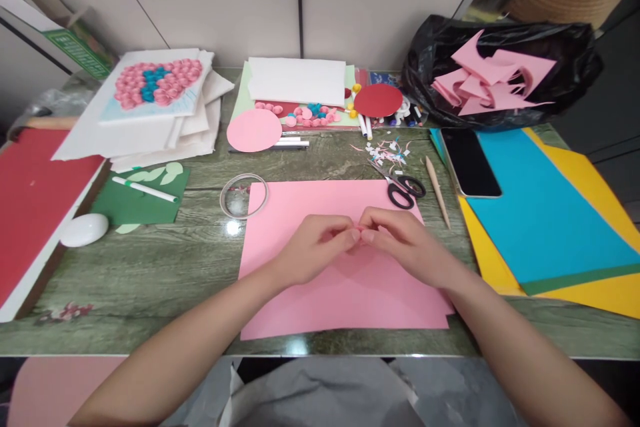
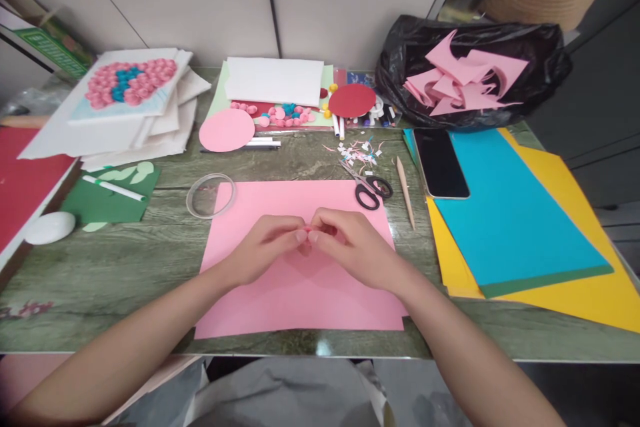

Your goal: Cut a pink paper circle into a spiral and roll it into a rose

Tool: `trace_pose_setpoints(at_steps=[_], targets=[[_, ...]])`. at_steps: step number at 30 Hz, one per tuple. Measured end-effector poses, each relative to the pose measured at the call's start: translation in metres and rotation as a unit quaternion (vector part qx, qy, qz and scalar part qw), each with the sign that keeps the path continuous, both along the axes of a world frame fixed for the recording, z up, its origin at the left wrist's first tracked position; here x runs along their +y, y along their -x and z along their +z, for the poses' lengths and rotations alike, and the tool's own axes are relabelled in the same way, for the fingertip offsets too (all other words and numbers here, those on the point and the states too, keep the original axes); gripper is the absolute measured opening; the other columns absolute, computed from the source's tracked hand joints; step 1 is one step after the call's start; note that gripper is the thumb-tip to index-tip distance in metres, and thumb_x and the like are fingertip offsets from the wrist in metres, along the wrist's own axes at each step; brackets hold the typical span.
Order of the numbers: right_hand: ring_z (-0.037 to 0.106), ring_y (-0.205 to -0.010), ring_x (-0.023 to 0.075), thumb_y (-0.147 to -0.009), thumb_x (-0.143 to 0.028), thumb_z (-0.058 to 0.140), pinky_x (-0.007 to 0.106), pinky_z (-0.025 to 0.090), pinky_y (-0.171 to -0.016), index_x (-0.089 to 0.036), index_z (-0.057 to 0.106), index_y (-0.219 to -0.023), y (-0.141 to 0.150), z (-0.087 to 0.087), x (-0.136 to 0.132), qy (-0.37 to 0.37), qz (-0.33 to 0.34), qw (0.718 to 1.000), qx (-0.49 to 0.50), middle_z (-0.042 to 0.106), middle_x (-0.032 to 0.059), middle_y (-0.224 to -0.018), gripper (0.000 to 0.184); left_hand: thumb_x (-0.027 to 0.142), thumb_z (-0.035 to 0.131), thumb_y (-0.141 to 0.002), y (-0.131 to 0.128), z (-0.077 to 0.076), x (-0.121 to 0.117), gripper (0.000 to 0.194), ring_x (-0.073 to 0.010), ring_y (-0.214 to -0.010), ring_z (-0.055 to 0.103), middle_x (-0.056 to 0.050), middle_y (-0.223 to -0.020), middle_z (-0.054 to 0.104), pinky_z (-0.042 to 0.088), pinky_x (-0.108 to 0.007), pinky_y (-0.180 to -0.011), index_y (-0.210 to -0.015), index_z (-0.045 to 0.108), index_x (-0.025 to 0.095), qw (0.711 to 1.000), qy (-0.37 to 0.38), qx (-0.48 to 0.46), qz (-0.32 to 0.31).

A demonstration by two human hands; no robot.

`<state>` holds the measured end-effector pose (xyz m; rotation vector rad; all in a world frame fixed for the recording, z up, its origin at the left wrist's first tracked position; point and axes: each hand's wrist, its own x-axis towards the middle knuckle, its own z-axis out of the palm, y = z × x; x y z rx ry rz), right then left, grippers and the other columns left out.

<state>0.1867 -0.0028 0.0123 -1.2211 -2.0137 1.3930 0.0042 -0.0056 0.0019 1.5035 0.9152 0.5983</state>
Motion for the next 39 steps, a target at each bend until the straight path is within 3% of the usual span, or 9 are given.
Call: trace_pose_setpoints(at_steps=[11,18,24,26,29,32,34,37,39], targets=[[0.046,-0.062,0.0118,-0.089,-0.029,0.045,0.024,0.034,-0.057,-0.020,0.048,-0.072,0.005,-0.009,-0.003,-0.033,-0.020,0.997,0.063,0.051,-0.0029,-0.067,0.019,0.037,0.044,-0.088,-0.007,-0.005,-0.009,0.032,-0.0107,-0.064,0.049,0.002,-0.065,0.055,0.036,-0.023,-0.061,-0.066,0.053,0.016,0.995,-0.072,0.025,0.063],[0.044,-0.059,0.0123,-0.085,-0.027,0.047,0.024,0.032,-0.056,-0.020,0.045,-0.067,0.010,-0.013,-0.005,-0.110,-0.041,0.993,-0.019,0.049,-0.0031,-0.062,0.019,0.033,0.047,-0.086,-0.010,-0.010,-0.010,0.030,-0.0106,-0.062,0.045,0.004,-0.060,0.048,0.034,-0.023,-0.059,-0.060,0.045,0.017,0.985,-0.120,0.086,0.090],[0.044,-0.059,0.0140,-0.084,-0.026,0.045,0.026,0.031,-0.057,-0.019,0.046,-0.069,0.008,-0.016,0.000,-0.165,-0.020,0.979,-0.119,0.049,-0.0019,-0.062,0.017,0.030,0.047,-0.086,-0.008,-0.010,-0.007,0.024,-0.0133,-0.067,0.051,0.001,-0.066,0.057,0.038,-0.026,-0.065,-0.068,0.055,0.017,0.977,-0.150,0.129,0.076],[0.044,-0.060,0.0146,-0.084,-0.023,0.045,0.026,0.031,-0.059,-0.019,0.045,-0.069,0.007,-0.016,0.002,-0.205,0.001,0.965,-0.163,0.049,-0.0014,-0.062,0.016,0.027,0.048,-0.085,-0.008,-0.009,-0.004,0.017,-0.0154,-0.078,0.056,-0.002,-0.081,0.064,0.042,-0.028,-0.074,-0.081,0.061,0.018,0.985,-0.121,0.093,0.078],[0.047,-0.063,0.0154,-0.086,-0.022,0.045,0.028,0.032,-0.063,-0.018,0.047,-0.071,0.006,-0.013,0.003,-0.246,0.016,0.946,-0.208,0.053,-0.0001,-0.065,0.016,0.024,0.055,-0.081,-0.007,-0.012,0.001,0.019,-0.0177,-0.092,0.061,-0.006,-0.099,0.068,0.046,-0.030,-0.085,-0.097,0.063,0.017,0.994,-0.001,-0.035,0.105],[0.052,-0.066,0.0161,-0.088,-0.031,0.047,0.028,0.034,-0.066,-0.019,0.051,-0.074,0.001,-0.007,0.005,-0.249,0.002,0.941,-0.230,0.059,0.0008,-0.069,0.019,0.024,0.065,-0.074,-0.007,-0.017,0.005,0.021,-0.0186,-0.090,0.063,-0.007,-0.094,0.070,0.048,-0.031,-0.085,-0.093,0.067,0.014,0.977,0.114,-0.115,0.141],[0.055,-0.067,0.0160,-0.088,-0.035,0.047,0.027,0.036,-0.065,-0.019,0.054,-0.076,-0.009,-0.004,0.010,-0.251,-0.050,0.935,-0.244,0.061,0.0005,-0.070,0.021,0.025,0.069,-0.071,-0.005,-0.020,0.007,0.023,-0.0173,-0.086,0.064,-0.007,-0.091,0.071,0.049,-0.032,-0.084,-0.092,0.068,0.014,0.958,0.179,-0.151,0.165],[0.057,-0.064,0.0188,-0.087,-0.039,0.046,0.028,0.035,-0.057,-0.019,0.054,-0.079,-0.031,-0.005,0.022,-0.276,-0.226,0.866,-0.351,0.063,0.0037,-0.072,0.023,0.024,0.074,-0.067,-0.003,-0.022,0.009,0.025,-0.0156,-0.086,0.064,-0.005,-0.090,0.070,0.049,-0.032,-0.086,-0.090,0.069,0.015,0.924,0.249,-0.214,0.195],[0.061,-0.068,0.0246,-0.084,-0.040,0.049,0.030,0.036,-0.055,-0.017,0.055,-0.088,-0.047,-0.009,0.029,-0.258,-0.269,0.812,-0.449,0.066,0.0097,-0.079,0.025,0.022,0.075,-0.066,-0.002,-0.021,0.010,0.023,-0.0154,-0.088,0.064,-0.005,-0.088,0.070,0.048,-0.033,-0.090,-0.087,0.070,0.014,0.908,0.270,-0.242,0.208]])
